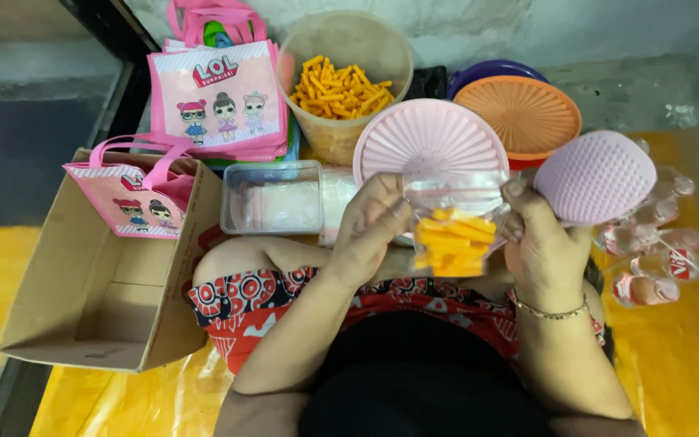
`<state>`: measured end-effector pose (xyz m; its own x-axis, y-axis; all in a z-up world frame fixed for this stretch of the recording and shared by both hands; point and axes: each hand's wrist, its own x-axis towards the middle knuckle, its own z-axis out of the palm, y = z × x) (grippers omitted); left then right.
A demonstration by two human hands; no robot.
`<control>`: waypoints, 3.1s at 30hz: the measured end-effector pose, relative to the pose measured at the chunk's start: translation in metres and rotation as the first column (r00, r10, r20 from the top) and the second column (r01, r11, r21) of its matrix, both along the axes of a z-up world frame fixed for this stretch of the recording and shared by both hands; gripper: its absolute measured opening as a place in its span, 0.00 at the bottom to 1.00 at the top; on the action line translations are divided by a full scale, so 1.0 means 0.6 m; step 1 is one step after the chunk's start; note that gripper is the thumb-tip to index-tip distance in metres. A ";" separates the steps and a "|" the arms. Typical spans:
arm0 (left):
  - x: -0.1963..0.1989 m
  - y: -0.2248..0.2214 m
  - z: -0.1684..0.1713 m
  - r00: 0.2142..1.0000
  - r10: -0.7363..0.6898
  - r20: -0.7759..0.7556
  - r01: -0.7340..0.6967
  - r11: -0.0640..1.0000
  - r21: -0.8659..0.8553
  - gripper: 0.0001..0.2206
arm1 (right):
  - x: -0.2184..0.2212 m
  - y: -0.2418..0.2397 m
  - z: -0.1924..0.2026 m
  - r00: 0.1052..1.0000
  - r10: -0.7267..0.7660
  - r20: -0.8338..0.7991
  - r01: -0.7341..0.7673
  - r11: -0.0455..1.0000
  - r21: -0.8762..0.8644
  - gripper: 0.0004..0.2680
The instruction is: The person fills small plastic bags with snacks from large containers and seals them by hand.
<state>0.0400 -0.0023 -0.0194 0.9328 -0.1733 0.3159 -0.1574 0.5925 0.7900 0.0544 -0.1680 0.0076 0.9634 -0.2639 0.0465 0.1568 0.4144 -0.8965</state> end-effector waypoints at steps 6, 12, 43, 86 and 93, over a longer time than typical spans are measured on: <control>0.008 -0.007 0.032 0.977 0.211 0.019 -0.212 0.974 0.080 0.02 | 0.016 0.010 -0.014 0.984 0.125 0.125 -0.104 0.981 -0.163 0.04; 0.023 -0.010 -0.005 0.971 0.236 -0.022 -0.234 0.970 0.067 0.02 | 0.038 0.005 -0.011 0.935 0.269 0.232 -0.209 0.944 -0.255 0.05; -0.008 0.005 0.056 0.854 0.405 0.326 -0.509 0.777 0.370 0.03 | 0.060 0.004 0.050 0.710 0.704 0.006 -0.394 0.405 -0.826 0.04; 0.093 0.024 0.010 0.964 0.267 -0.002 -0.253 0.917 0.309 0.06 | 0.123 -0.010 -0.014 0.866 0.489 -0.103 -0.430 0.626 -0.651 0.07; 0.093 0.034 -0.029 0.978 0.165 -0.132 -0.144 0.978 0.152 0.07 | 0.113 -0.002 -0.010 0.910 0.389 -0.142 -0.358 0.567 -0.742 0.05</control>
